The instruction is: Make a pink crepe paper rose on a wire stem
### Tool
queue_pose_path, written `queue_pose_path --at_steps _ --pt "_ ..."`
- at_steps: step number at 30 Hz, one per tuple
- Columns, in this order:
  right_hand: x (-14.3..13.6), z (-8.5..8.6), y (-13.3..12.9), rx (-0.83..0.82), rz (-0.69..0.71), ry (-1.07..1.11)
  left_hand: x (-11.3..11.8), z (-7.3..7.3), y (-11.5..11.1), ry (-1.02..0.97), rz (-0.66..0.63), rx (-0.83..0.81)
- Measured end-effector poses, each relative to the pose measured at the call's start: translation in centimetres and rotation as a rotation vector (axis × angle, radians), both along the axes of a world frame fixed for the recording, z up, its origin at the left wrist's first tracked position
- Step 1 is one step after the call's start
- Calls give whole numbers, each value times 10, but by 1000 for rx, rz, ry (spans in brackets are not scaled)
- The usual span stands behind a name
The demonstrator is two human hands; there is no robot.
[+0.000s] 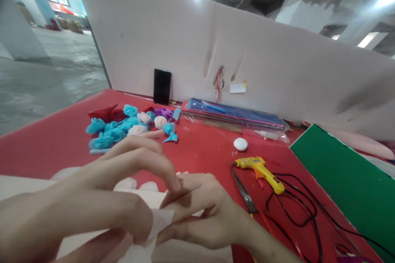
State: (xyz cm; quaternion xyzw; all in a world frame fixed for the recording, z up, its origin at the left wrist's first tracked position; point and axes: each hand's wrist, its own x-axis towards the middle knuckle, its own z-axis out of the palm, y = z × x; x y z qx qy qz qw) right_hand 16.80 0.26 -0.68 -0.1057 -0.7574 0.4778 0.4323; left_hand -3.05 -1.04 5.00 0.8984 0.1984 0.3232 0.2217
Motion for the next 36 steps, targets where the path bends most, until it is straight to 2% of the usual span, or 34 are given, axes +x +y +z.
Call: queue_pose_path --at_steps 5,18,26,30,33,36 --pt "-3 -1 -3 -108 42 29 -4 4 6 48 -149 -27" --pt "-4 -1 -3 -159 105 16 -3 6 12 43 -232 -201" --pt "-6 -4 1 -121 107 36 -6 -3 10 72 -263 -309" --pt "-4 -5 -1 -164 107 23 -6 -2 9 35 -221 -308" --pt "-3 -4 -2 -165 106 30 -3 0 8 -37 -112 -313" --pt "-2 -4 -1 -136 60 36 -1 2 7 -48 26 -434"
